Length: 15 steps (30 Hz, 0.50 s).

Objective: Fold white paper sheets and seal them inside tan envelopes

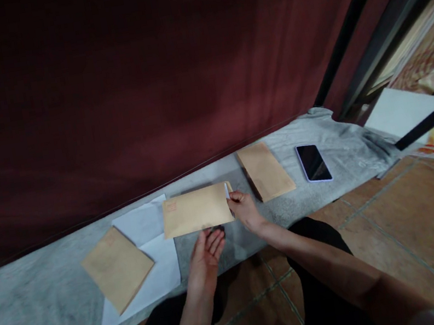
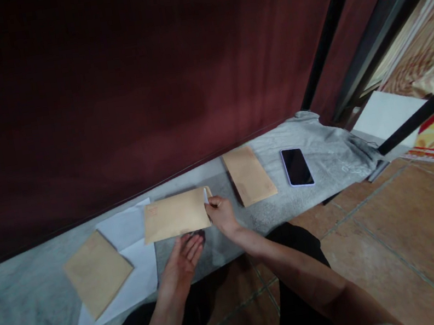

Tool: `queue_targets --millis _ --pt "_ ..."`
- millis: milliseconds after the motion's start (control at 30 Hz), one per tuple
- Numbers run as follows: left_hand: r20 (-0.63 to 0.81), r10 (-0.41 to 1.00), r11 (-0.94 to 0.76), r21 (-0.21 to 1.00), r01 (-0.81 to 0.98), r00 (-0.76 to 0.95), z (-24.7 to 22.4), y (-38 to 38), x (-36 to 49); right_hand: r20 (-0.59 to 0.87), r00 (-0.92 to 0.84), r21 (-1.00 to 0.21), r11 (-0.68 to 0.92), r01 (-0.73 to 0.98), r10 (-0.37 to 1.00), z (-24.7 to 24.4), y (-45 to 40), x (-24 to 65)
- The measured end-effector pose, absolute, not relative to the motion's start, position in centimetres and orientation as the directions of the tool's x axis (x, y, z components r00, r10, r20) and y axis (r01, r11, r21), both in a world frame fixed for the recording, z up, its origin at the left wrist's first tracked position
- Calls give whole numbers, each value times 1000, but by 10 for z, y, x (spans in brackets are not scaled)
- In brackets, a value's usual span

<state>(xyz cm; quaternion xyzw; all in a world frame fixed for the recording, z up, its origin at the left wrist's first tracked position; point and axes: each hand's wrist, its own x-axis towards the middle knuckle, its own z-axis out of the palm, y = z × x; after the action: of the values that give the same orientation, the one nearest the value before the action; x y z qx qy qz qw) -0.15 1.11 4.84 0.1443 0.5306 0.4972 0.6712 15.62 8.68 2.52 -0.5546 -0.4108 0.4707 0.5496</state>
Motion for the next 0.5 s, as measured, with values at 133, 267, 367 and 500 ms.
queue_targets --millis 133,267,367,500 --pt "-566 823 381 616 -689 -51 51 32 25 -80 200 -996 -69 -60 977 25 83 155" --pt "-545 834 343 633 -693 -85 49 49 28 -89 154 -995 -79 -67 984 27 85 158" --pt "-530 844 357 672 -649 -85 52 58 21 -78 104 -994 -70 -78 992 29 87 162" --pt "-533 844 415 727 -547 -68 60 74 7 -63 110 -988 -47 -144 992 28 85 168"
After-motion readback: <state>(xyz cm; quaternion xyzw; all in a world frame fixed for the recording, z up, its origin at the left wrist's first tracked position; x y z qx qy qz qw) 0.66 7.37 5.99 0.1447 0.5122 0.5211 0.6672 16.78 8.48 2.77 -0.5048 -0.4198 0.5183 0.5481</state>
